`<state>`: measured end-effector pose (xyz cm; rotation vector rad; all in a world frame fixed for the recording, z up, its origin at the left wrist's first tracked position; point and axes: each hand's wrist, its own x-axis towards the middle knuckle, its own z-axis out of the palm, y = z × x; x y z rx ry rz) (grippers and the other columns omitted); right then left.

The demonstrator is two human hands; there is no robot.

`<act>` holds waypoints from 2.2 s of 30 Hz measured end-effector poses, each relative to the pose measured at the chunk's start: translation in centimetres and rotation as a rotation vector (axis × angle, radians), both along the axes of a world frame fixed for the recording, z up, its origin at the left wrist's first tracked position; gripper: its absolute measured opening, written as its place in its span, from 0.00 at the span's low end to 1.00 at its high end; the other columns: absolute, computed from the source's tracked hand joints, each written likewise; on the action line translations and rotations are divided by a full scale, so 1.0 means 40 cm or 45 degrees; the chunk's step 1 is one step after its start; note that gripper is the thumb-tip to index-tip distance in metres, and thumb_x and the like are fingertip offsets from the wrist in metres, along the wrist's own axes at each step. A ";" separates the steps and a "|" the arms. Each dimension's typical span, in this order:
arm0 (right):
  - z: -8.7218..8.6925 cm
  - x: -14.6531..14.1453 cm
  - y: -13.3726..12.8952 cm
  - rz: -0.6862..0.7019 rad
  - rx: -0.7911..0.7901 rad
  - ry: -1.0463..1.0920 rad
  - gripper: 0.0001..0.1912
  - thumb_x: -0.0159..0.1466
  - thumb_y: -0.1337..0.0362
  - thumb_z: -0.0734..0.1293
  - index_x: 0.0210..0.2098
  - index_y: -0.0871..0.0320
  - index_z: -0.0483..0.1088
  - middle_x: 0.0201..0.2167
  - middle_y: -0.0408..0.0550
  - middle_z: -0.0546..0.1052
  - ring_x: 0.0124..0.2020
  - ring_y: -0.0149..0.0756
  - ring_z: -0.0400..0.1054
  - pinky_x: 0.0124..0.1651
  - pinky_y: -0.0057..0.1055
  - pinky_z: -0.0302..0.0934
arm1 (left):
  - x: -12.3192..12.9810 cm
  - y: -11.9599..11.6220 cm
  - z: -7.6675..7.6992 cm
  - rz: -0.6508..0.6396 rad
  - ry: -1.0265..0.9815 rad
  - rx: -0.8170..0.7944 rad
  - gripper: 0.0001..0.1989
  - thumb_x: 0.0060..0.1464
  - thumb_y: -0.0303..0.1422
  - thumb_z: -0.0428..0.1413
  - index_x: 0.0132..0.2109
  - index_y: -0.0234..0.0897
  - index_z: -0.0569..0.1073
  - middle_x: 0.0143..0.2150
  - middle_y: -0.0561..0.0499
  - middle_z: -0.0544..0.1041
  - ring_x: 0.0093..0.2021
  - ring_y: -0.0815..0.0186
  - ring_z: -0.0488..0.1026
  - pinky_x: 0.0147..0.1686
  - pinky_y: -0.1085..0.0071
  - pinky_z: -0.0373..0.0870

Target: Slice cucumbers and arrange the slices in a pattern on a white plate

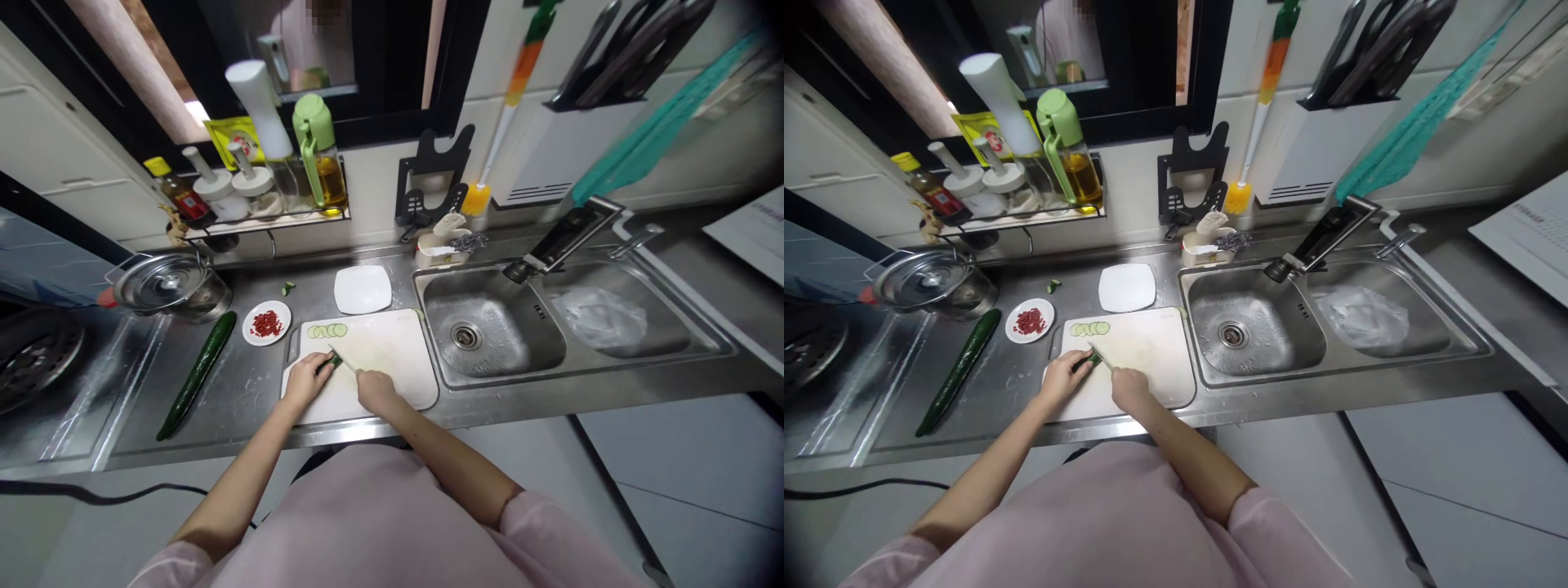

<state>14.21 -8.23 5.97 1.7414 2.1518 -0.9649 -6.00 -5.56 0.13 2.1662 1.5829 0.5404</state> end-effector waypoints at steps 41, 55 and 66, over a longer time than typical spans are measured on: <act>0.030 0.140 -0.035 -0.164 0.257 -0.201 0.24 0.70 0.59 0.50 0.60 0.53 0.64 0.44 0.55 0.79 0.46 0.43 0.73 0.43 0.33 0.60 | 0.045 -0.051 0.087 0.323 0.219 -0.244 0.24 0.50 0.36 0.57 0.56 0.46 0.70 0.50 0.48 0.75 0.51 0.56 0.70 0.51 0.62 0.64; 0.065 0.159 -0.035 -0.273 0.599 -0.162 0.25 0.65 0.58 0.60 0.61 0.58 0.63 0.49 0.53 0.76 0.48 0.43 0.69 0.48 0.32 0.58 | 0.113 0.004 0.086 0.755 -0.528 0.122 0.16 0.60 0.38 0.49 0.51 0.40 0.73 0.50 0.46 0.76 0.52 0.60 0.70 0.55 0.62 0.64; 0.092 0.176 -0.074 -0.191 0.629 -0.265 0.27 0.63 0.63 0.63 0.62 0.56 0.62 0.45 0.53 0.75 0.47 0.43 0.65 0.49 0.33 0.53 | 0.156 0.056 0.137 0.190 -0.194 -0.014 0.15 0.57 0.41 0.54 0.50 0.46 0.77 0.55 0.48 0.72 0.58 0.56 0.63 0.59 0.57 0.56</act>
